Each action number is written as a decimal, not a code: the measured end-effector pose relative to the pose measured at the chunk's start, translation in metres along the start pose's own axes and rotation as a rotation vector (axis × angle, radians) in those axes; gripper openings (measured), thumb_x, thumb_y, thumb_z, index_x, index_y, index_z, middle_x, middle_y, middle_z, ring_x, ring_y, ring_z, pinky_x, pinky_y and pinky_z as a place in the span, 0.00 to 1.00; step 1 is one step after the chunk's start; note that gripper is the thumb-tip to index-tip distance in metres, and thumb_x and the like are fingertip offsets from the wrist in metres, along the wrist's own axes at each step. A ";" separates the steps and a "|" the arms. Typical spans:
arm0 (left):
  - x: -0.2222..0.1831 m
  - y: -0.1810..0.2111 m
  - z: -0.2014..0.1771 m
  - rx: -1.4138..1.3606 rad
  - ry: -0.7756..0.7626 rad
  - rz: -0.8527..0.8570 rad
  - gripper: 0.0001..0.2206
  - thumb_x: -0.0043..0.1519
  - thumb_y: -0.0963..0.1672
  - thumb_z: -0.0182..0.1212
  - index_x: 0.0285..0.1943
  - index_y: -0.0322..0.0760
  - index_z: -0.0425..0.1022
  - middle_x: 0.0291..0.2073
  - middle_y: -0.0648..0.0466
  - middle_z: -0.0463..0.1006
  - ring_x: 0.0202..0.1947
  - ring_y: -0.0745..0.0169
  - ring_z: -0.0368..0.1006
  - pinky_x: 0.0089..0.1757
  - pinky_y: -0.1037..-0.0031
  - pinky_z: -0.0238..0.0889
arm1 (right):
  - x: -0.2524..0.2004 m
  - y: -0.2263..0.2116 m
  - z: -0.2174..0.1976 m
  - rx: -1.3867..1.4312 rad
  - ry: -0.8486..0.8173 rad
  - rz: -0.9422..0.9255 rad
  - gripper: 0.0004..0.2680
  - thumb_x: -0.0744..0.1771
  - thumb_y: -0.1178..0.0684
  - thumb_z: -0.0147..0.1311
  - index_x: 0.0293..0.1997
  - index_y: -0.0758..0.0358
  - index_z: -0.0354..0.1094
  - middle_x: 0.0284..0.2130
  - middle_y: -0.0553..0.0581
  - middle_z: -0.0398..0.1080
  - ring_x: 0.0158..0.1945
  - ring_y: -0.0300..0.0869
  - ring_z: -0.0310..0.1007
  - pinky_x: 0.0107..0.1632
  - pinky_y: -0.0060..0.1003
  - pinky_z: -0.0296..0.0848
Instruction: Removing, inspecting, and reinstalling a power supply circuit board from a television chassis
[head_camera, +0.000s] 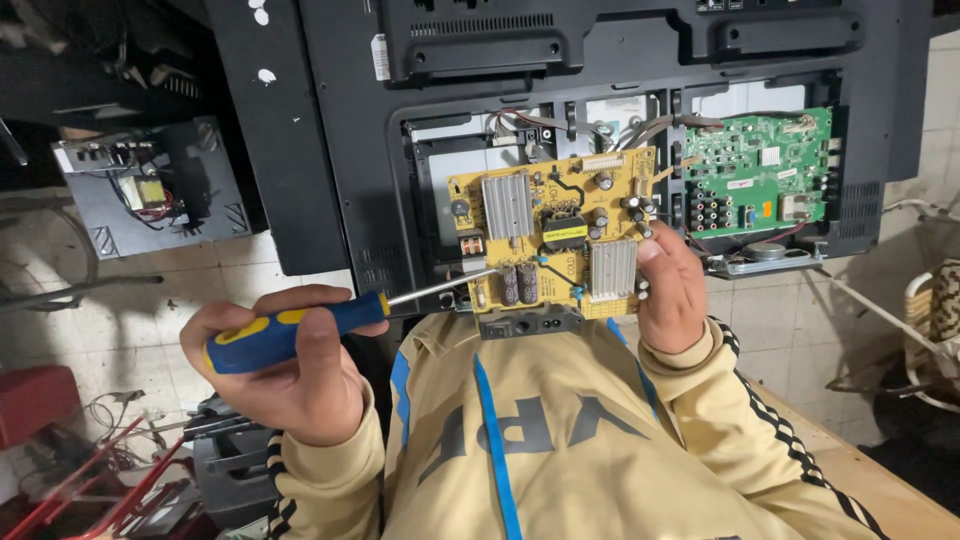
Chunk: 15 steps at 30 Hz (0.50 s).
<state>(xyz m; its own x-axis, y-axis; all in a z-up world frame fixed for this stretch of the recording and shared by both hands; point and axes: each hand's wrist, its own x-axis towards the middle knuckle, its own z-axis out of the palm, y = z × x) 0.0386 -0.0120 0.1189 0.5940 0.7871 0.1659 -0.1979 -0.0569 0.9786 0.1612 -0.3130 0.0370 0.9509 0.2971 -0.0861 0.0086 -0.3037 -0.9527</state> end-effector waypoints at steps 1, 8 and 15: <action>0.001 0.002 0.000 0.001 -0.001 0.001 0.20 0.71 0.43 0.65 0.62 0.45 0.54 0.34 0.35 0.74 0.28 0.49 0.75 0.25 0.59 0.80 | 0.000 0.000 0.001 0.002 0.000 0.000 0.13 0.76 0.44 0.39 0.38 0.58 0.64 0.26 0.46 0.57 0.32 0.37 0.53 0.39 0.37 0.52; 0.001 0.006 0.005 0.003 -0.023 -0.025 0.20 0.70 0.43 0.65 0.60 0.44 0.53 0.35 0.33 0.76 0.21 0.46 0.74 0.25 0.62 0.79 | -0.001 -0.002 0.004 0.024 0.005 -0.019 0.14 0.76 0.44 0.39 0.36 0.57 0.65 0.27 0.46 0.58 0.33 0.36 0.54 0.41 0.36 0.53; 0.003 0.004 0.004 0.005 -0.039 -0.030 0.20 0.71 0.43 0.65 0.60 0.43 0.53 0.35 0.33 0.77 0.17 0.45 0.72 0.25 0.64 0.78 | 0.000 -0.005 0.005 0.044 -0.015 0.000 0.13 0.76 0.46 0.39 0.35 0.55 0.62 0.25 0.44 0.55 0.30 0.35 0.51 0.36 0.36 0.50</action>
<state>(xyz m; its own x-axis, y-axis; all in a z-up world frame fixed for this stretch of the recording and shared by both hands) 0.0425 -0.0123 0.1242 0.6293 0.7643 0.1411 -0.1759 -0.0368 0.9837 0.1599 -0.3070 0.0401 0.9461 0.3112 -0.0903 -0.0053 -0.2638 -0.9646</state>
